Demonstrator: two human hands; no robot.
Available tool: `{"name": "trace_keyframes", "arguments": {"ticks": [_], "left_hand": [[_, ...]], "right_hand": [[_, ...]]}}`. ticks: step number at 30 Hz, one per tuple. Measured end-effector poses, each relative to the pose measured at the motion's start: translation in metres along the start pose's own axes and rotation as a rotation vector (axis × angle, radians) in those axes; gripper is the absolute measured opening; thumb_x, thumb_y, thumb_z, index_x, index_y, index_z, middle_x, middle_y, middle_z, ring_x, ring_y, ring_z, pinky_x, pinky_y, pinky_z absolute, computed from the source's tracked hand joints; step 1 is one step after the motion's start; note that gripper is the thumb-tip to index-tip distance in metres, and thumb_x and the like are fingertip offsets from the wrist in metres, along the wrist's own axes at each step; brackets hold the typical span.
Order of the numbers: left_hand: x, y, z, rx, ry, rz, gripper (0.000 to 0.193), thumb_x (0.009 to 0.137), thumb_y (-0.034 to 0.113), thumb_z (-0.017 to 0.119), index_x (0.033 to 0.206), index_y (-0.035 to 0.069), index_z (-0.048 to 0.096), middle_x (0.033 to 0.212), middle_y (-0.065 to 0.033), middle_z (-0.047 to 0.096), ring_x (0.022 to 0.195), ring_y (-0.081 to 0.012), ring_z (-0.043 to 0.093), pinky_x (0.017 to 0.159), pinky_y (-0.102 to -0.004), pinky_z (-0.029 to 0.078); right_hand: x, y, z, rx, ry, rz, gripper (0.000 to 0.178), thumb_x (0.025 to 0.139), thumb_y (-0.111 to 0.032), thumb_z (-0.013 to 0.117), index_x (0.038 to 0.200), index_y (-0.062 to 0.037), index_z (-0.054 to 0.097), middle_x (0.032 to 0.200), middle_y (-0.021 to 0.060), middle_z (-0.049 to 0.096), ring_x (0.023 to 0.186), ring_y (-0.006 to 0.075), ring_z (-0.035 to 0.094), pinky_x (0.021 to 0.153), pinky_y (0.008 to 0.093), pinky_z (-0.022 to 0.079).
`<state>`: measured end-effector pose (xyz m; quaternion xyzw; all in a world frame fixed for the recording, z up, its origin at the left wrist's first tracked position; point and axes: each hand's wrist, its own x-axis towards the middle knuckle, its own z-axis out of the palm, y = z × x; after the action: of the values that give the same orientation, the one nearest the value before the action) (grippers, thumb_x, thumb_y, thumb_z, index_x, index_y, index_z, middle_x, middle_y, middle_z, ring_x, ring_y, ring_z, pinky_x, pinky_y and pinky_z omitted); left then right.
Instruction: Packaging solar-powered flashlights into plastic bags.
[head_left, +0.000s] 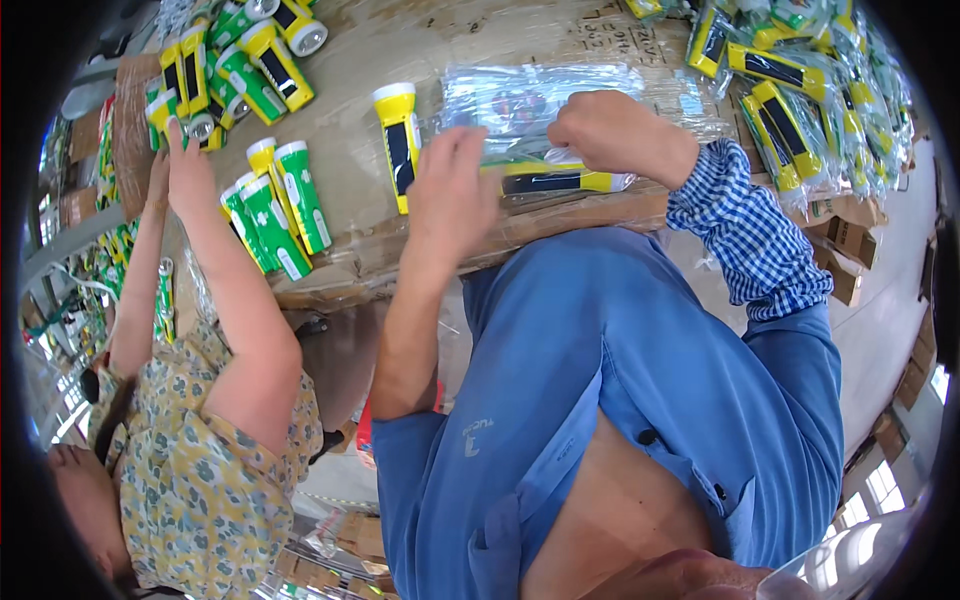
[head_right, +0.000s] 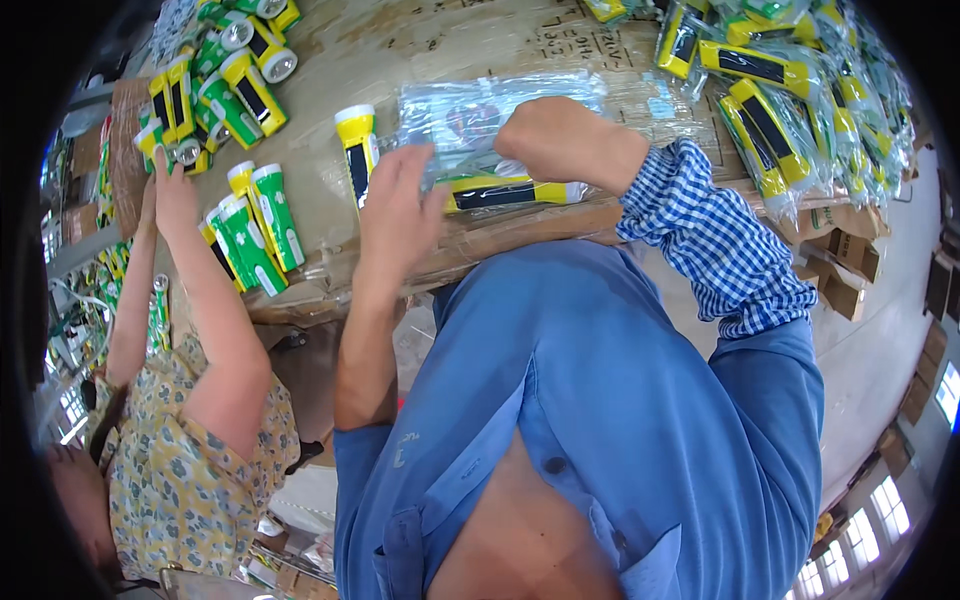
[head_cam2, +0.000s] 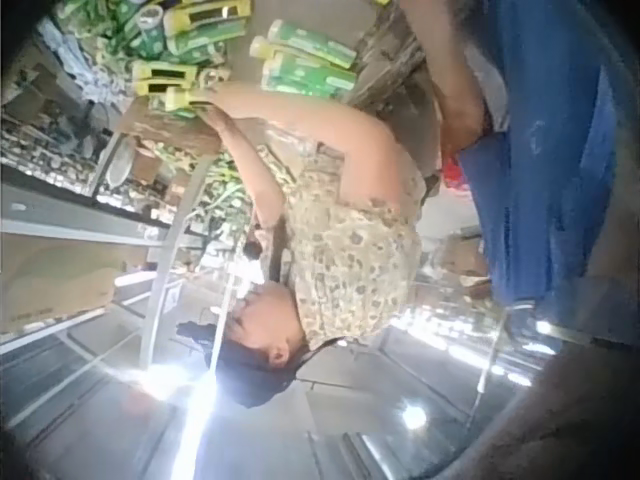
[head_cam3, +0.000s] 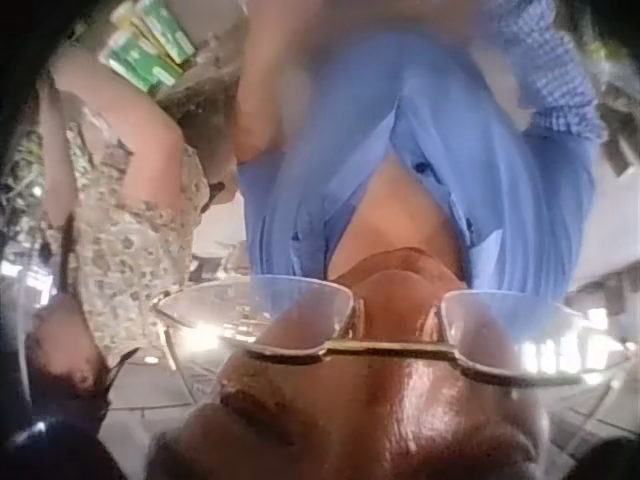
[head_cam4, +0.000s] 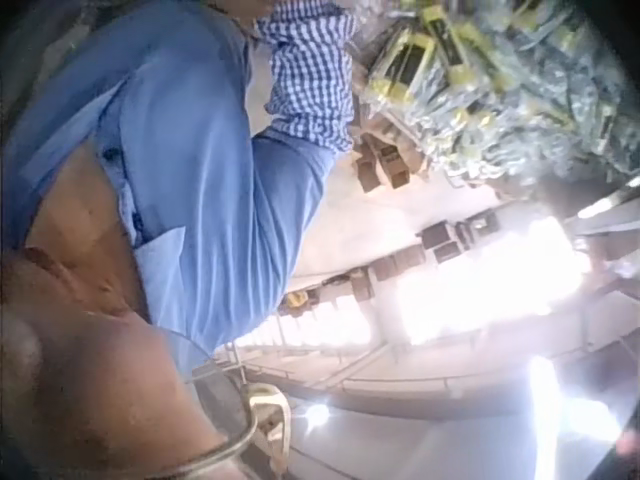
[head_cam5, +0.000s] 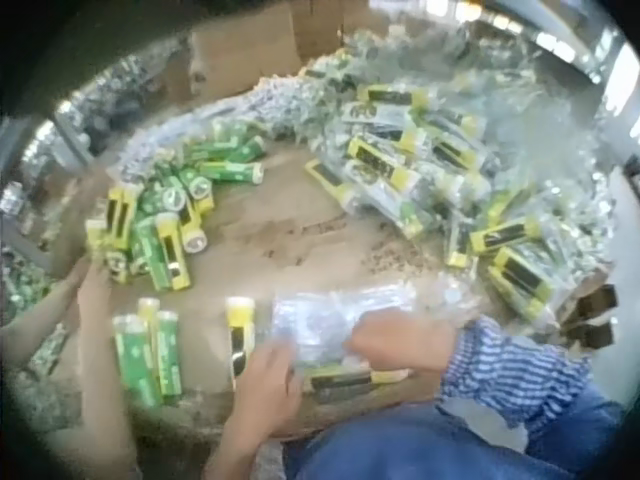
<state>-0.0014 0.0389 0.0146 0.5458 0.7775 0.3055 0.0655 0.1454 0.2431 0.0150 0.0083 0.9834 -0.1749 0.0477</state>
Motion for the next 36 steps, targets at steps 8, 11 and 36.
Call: {"name": "trace_keyframes", "arguments": {"ticks": [8, 11, 36], "left_hand": [[-0.010, -0.014, 0.015, -0.188, 0.154, -0.021, 0.007, 0.088, 0.002, 0.067, 0.095, 0.003, 0.067, 0.088, -0.0137, 0.067, 0.081, -0.0355, 0.066, 0.071, -0.0432, 0.054], [-0.010, -0.012, 0.019, -0.226, 0.228, -0.038, 0.007, 0.088, 0.000, 0.067, 0.094, 0.002, 0.066, 0.087, -0.0150, 0.066, 0.079, -0.0359, 0.065, 0.070, -0.0430, 0.053], [0.039, 0.000, 0.013, -0.825, 0.135, -0.302, 0.015, 0.100, 0.012, 0.061, 0.096, -0.001, 0.067, 0.087, -0.0047, 0.067, 0.080, -0.0101, 0.059, 0.074, -0.0261, 0.048]], "right_hand": [[0.013, -0.011, 0.019, 0.135, -0.047, 0.050, 0.009, 0.082, -0.007, 0.065, 0.089, -0.0028, 0.069, 0.083, 0.0165, 0.070, 0.079, 0.0390, 0.068, 0.071, 0.0467, 0.054], [0.010, -0.002, 0.016, 0.374, 0.204, 0.088, 0.014, 0.083, -0.009, 0.068, 0.095, -0.0028, 0.071, 0.090, 0.0162, 0.072, 0.080, 0.0371, 0.069, 0.072, 0.0437, 0.055], [-0.171, 0.065, -0.076, 0.991, 1.200, 0.559, 0.013, 0.088, -0.011, 0.066, 0.090, 0.0008, 0.071, 0.084, 0.0026, 0.067, 0.074, 0.0107, 0.060, 0.068, 0.0293, 0.049]]}}
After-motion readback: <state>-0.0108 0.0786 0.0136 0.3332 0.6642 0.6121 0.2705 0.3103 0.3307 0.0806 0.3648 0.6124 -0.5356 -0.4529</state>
